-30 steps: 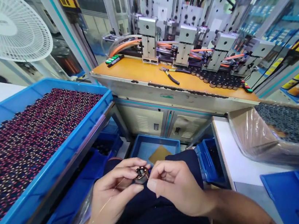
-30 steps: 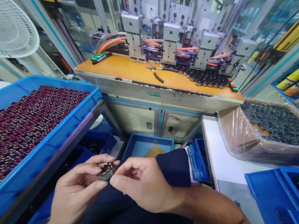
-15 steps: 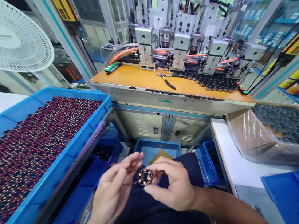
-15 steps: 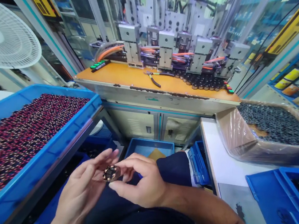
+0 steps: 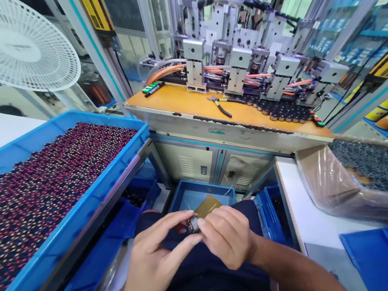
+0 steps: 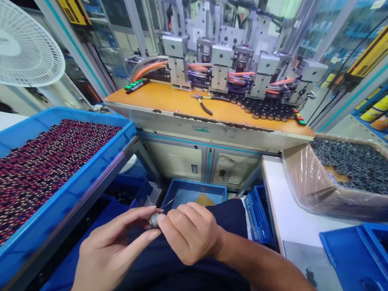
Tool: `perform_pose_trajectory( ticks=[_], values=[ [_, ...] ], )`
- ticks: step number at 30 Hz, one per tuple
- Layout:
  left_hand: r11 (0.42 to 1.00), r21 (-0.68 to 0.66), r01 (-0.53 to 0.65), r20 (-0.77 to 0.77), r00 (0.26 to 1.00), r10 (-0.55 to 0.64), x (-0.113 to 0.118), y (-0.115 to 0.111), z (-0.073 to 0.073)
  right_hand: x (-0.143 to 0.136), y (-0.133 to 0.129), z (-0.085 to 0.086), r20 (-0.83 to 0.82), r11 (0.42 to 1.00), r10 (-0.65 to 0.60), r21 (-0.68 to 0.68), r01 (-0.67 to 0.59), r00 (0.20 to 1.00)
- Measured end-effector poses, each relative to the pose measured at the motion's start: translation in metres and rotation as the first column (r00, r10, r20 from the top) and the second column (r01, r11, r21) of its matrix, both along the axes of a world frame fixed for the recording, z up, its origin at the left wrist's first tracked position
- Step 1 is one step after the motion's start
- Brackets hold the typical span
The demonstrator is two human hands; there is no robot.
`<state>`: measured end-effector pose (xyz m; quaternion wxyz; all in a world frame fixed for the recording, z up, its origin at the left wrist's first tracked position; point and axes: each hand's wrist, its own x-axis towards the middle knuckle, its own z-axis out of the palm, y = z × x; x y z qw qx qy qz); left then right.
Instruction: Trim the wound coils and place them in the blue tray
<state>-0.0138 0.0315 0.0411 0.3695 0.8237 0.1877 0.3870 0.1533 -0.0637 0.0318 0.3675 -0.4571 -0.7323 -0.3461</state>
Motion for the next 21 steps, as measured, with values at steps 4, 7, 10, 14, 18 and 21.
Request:
perform_pose_trajectory(
  ticks=[4, 7, 10, 14, 18, 21],
  values=[
    [0.999, 0.017, 0.042, 0.016, 0.999, -0.042, -0.001, 0.004, -0.001, -0.008, -0.002, 0.006, -0.329, 0.987, 0.052, -0.130, -0.100, 0.943],
    [0.996, 0.063, 0.056, 0.028, 0.998, -0.058, -0.002, 0.005, -0.002, -0.014, -0.001, 0.016, -0.595, 0.956, 0.085, -0.177, -0.233, 0.799],
    [0.993, 0.080, 0.082, 0.043, 0.995, -0.086, -0.002, 0.004, -0.001, -0.017, 0.001, 0.021, -0.693, 0.936, 0.152, -0.128, -0.327, 0.705],
    [0.979, -0.174, 0.108, 0.062, 0.993, -0.099, -0.002, 0.004, 0.000, -0.019, 0.000, 0.023, -0.776, 0.926, 0.138, -0.118, -0.357, 0.615],
    [0.895, -0.407, 0.183, 0.112, 0.982, -0.150, -0.001, 0.006, 0.000, -0.023, -0.004, 0.024, -0.839, 0.925, 0.103, -0.117, -0.363, 0.534],
    [0.884, -0.413, 0.217, 0.140, 0.975, -0.174, -0.002, 0.006, -0.002, -0.023, -0.006, 0.023, -0.877, 0.918, 0.067, -0.132, -0.373, 0.476]
  ],
)
